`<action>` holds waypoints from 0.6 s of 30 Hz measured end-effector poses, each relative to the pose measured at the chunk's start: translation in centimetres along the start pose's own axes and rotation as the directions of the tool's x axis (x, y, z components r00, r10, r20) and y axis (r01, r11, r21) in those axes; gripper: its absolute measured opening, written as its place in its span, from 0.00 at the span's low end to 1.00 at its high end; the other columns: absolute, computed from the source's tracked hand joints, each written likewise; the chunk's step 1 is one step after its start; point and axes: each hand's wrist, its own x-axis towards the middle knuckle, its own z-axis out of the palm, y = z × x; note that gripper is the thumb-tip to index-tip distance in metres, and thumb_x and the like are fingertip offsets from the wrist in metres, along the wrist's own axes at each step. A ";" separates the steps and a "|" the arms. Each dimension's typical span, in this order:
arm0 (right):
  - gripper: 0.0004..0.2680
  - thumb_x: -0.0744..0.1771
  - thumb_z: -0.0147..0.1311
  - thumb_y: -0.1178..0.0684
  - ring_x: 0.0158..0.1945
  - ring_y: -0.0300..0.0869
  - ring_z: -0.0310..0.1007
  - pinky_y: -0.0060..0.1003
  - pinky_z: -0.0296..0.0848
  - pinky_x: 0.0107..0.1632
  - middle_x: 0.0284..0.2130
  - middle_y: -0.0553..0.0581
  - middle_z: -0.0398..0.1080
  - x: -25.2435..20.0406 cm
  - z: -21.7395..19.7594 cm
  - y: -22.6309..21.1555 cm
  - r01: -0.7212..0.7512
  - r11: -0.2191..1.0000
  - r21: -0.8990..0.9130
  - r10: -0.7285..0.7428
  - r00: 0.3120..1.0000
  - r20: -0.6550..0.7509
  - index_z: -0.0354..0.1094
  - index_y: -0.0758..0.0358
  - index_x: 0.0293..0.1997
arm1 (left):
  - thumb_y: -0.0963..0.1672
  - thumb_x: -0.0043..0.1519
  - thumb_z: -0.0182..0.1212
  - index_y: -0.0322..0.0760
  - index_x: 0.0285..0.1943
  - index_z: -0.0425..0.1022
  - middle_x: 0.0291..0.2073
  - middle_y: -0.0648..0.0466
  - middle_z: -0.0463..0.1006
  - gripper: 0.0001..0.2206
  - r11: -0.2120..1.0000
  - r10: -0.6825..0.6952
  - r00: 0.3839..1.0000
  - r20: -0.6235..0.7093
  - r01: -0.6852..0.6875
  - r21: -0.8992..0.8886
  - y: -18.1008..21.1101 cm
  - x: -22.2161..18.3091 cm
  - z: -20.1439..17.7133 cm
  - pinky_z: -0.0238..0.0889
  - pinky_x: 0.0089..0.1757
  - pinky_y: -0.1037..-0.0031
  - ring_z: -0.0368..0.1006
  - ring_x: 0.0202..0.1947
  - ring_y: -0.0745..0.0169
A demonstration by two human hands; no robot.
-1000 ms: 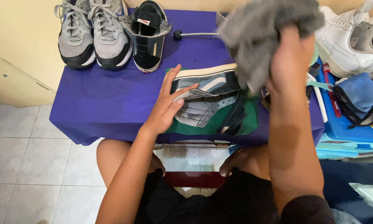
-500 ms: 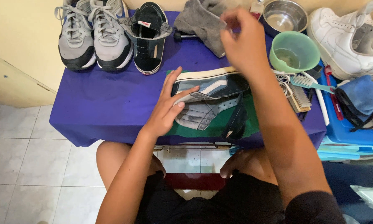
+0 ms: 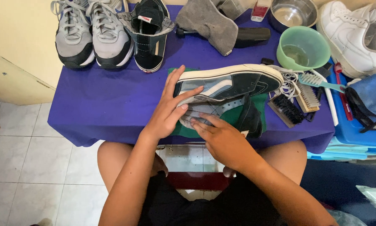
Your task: Cleaning a sneaker using a brush, cloth, and cleaning solution on a repair bench.
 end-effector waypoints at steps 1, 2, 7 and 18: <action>0.25 0.69 0.59 0.65 0.82 0.63 0.70 0.60 0.68 0.81 0.68 0.71 0.81 -0.5 0.9 0.2 0.002 1.000 0.003 -0.002 1.000 0.002 0.69 0.72 0.81 | 0.54 0.84 0.45 0.57 0.88 0.78 0.96 0.39 0.42 0.25 1.000 -0.004 1.000 -0.001 0.004 0.001 0.1 0.0 0.0 0.26 0.85 0.34 0.31 0.95 0.21; 0.25 0.70 0.60 0.62 0.82 0.61 0.70 0.57 0.66 0.83 0.68 0.69 0.81 -1.0 1.7 0.5 -0.016 0.998 -0.061 0.016 1.000 -0.011 0.69 0.70 0.81 | 0.54 0.84 0.45 0.57 0.88 0.78 0.97 0.39 0.42 0.25 1.000 -0.003 1.000 -0.003 0.003 -0.006 0.1 0.0 0.0 0.26 0.85 0.34 0.30 0.95 0.21; 0.22 0.72 0.59 0.57 0.78 0.59 0.75 0.55 0.59 0.87 0.68 0.72 0.81 -2.0 3.0 0.0 -0.052 0.987 -0.153 0.046 0.998 -0.038 0.71 0.73 0.78 | 0.54 0.85 0.45 0.57 0.88 0.78 0.97 0.40 0.43 0.25 1.000 0.002 1.000 -0.006 -0.003 -0.018 0.0 -0.2 0.0 0.26 0.86 0.34 0.30 0.96 0.22; 0.20 0.75 0.58 0.51 0.76 0.63 0.77 0.56 0.66 0.82 0.67 0.77 0.80 -2.2 2.0 -1.5 -0.150 0.982 -0.117 0.147 0.988 -0.038 0.73 0.75 0.77 | 0.54 0.83 0.46 0.57 0.88 0.78 0.97 0.40 0.43 0.25 1.000 0.004 1.000 0.003 -0.004 -0.009 -0.1 -0.1 0.0 0.27 0.85 0.35 0.31 0.95 0.22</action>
